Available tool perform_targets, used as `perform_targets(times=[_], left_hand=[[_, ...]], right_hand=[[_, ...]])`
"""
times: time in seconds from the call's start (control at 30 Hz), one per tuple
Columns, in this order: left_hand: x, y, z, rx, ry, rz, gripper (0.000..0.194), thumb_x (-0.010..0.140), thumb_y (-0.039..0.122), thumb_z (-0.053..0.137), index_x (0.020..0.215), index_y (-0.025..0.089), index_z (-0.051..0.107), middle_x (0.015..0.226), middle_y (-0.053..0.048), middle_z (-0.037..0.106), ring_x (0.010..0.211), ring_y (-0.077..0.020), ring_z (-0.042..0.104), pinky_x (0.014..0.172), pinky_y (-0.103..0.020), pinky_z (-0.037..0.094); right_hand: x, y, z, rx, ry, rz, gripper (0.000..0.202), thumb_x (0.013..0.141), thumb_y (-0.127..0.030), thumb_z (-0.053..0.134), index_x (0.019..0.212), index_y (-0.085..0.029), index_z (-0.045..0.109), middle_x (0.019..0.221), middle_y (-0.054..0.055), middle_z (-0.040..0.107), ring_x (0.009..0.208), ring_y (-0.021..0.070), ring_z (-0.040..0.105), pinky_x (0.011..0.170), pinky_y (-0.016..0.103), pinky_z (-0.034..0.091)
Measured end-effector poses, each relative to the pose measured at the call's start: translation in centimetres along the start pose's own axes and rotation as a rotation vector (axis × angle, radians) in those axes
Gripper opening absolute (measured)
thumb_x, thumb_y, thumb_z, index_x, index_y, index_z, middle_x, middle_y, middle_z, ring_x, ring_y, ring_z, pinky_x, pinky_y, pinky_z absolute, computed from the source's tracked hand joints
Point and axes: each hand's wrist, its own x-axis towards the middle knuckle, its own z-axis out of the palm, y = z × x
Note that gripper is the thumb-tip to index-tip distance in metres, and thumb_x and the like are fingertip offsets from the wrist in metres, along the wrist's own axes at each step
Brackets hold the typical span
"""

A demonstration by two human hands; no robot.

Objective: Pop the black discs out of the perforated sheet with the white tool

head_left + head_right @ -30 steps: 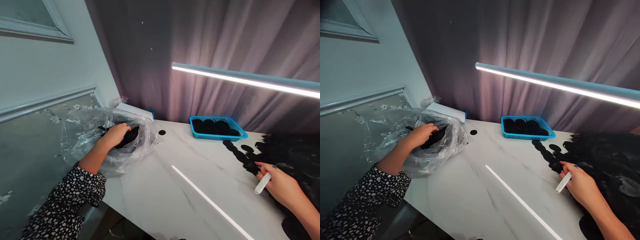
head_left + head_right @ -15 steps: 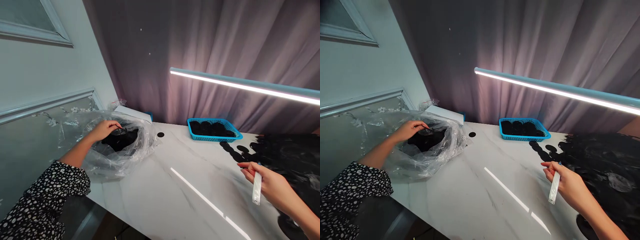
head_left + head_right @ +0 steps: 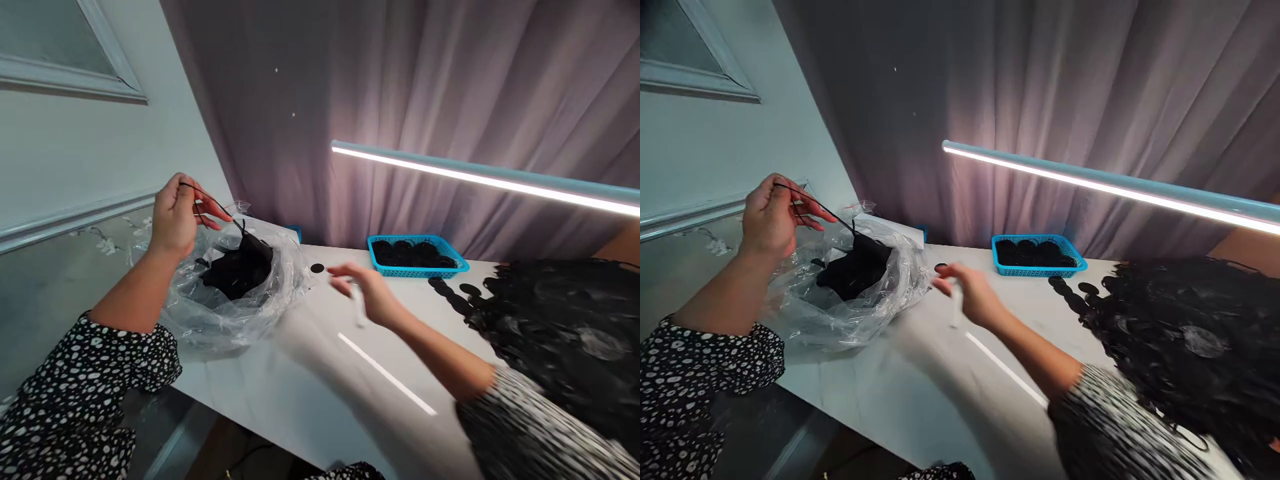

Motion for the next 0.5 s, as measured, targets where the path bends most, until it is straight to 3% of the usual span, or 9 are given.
perform_targets(times=[0.13,0.17,0.23,0.3,0.4,0.5], left_hand=[[-1.5,1.4,0.7,-0.049,-0.091,0.023,0.033,0.089,0.053,0.055,0.075,0.024,0.047,0.059,0.002,0.059,0.054,-0.0176,0.067,0.042,-0.027,0.047],[-2.0,1.4,0.5,-0.05,-0.103,0.026,0.033,0.09,0.053,0.053,0.075,0.024,0.047,0.06,0.002,0.059,0.056,-0.0184,0.068,0.045,-0.028,0.049],[-3.2,0.8,-0.4,-0.031,-0.099,0.016,0.03,0.091,0.051,0.051,0.078,0.023,0.047,0.067,0.0,0.061,0.067,-0.0198,0.069,0.054,-0.031,0.054],[-4.4,-0.8,-1.4,0.024,-0.032,-0.006,0.023,0.086,0.045,0.058,0.088,0.024,0.049,0.083,-0.002,0.063,0.086,-0.0199,0.068,0.069,-0.033,0.056],[-5.6,-4.2,-2.1,0.123,0.022,-0.058,0.057,0.064,0.03,0.079,0.11,0.025,0.045,0.105,-0.004,0.059,0.096,-0.0209,0.065,0.075,-0.034,0.055],[-5.5,-7.1,-1.6,0.253,-0.013,-0.184,0.061,0.07,0.036,0.076,0.119,0.024,0.042,0.109,-0.006,0.061,0.092,-0.0215,0.066,0.08,-0.038,0.054]], right_hand=[[10.2,-3.0,9.1,-0.151,-0.014,-0.17,0.052,0.084,-0.039,0.072,0.13,-0.018,0.057,0.114,0.014,0.066,0.11,0.0249,0.061,0.094,0.036,0.047],[12.1,-3.5,10.8,-0.199,-0.02,-0.18,0.052,0.083,-0.038,0.073,0.129,-0.018,0.058,0.113,0.015,0.067,0.111,0.0253,0.06,0.094,0.036,0.046],[15.0,-4.3,13.1,-0.258,-0.065,-0.19,0.033,0.09,-0.038,0.065,0.115,-0.018,0.066,0.105,0.012,0.069,0.105,0.024,0.063,0.09,0.032,0.046],[17.0,-5.3,14.0,-0.26,-0.064,-0.203,0.021,0.095,-0.033,0.056,0.104,-0.02,0.07,0.098,0.009,0.071,0.097,0.0224,0.065,0.085,0.029,0.046],[19.4,-7.5,13.6,-0.181,-0.011,-0.285,0.019,0.095,-0.024,0.053,0.101,-0.02,0.07,0.098,0.005,0.072,0.096,0.0201,0.065,0.084,0.026,0.045],[21.6,-10.3,12.5,-0.099,-0.059,-0.393,0.023,0.096,-0.025,0.049,0.105,-0.019,0.069,0.1,0.002,0.072,0.101,0.0172,0.063,0.089,0.025,0.044]])
